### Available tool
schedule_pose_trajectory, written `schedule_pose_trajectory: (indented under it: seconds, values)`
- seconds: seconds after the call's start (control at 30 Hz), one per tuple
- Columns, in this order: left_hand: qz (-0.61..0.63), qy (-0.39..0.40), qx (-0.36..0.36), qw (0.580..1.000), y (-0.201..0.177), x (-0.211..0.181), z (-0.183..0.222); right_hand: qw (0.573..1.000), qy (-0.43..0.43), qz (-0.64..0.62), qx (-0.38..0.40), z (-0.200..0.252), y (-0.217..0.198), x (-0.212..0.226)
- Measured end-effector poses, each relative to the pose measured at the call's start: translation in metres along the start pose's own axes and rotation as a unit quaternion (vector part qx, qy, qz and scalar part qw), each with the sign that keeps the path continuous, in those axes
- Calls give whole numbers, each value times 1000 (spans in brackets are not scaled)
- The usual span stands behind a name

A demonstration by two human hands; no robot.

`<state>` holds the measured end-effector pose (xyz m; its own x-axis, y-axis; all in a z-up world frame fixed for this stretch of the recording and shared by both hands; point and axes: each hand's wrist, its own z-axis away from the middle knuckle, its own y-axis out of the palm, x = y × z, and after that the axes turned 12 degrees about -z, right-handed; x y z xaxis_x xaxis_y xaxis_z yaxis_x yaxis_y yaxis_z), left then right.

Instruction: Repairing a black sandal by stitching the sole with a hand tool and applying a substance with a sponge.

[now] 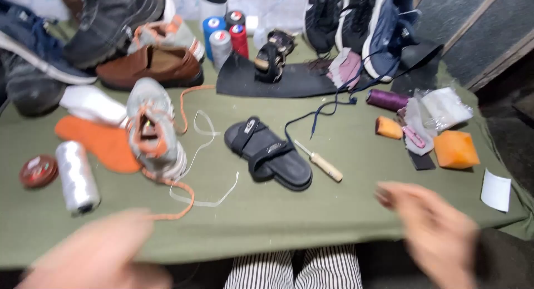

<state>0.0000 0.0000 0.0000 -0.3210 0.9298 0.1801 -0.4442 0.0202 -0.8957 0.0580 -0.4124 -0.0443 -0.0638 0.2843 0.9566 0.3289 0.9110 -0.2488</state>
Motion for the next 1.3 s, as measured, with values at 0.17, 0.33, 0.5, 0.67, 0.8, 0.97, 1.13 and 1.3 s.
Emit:
schedule_pose_trajectory:
  seconds: [0.17,0.33,0.5,0.67,0.8,0.97,1.13,1.3]
  values:
    - [503,158,-289,799,91,-194,-167,944,-136,241,181,-89,81,-151]
    - [354,194,-343,848,123,-234,-205,938,-165,278,125,-105,122,-203]
    - [366,187,-384,827,124,-231,-206,943,-188,266,70,-104,128,-205]
    - [403,190,-353,822,122,-226,-210,942,-149,294,58,-106,131,-218]
    - [410,194,-337,825,127,-225,-210,939,-148,306,60,-102,128,-221]
    - [431,183,-351,811,127,-225,-209,943,-169,281,59,-102,128,-218]
    - [466,158,-367,789,131,-225,-216,958,-168,222,65,-105,125,-206]
    - [494,204,-343,773,124,-221,-203,985,-113,118,53,-101,118,-193]
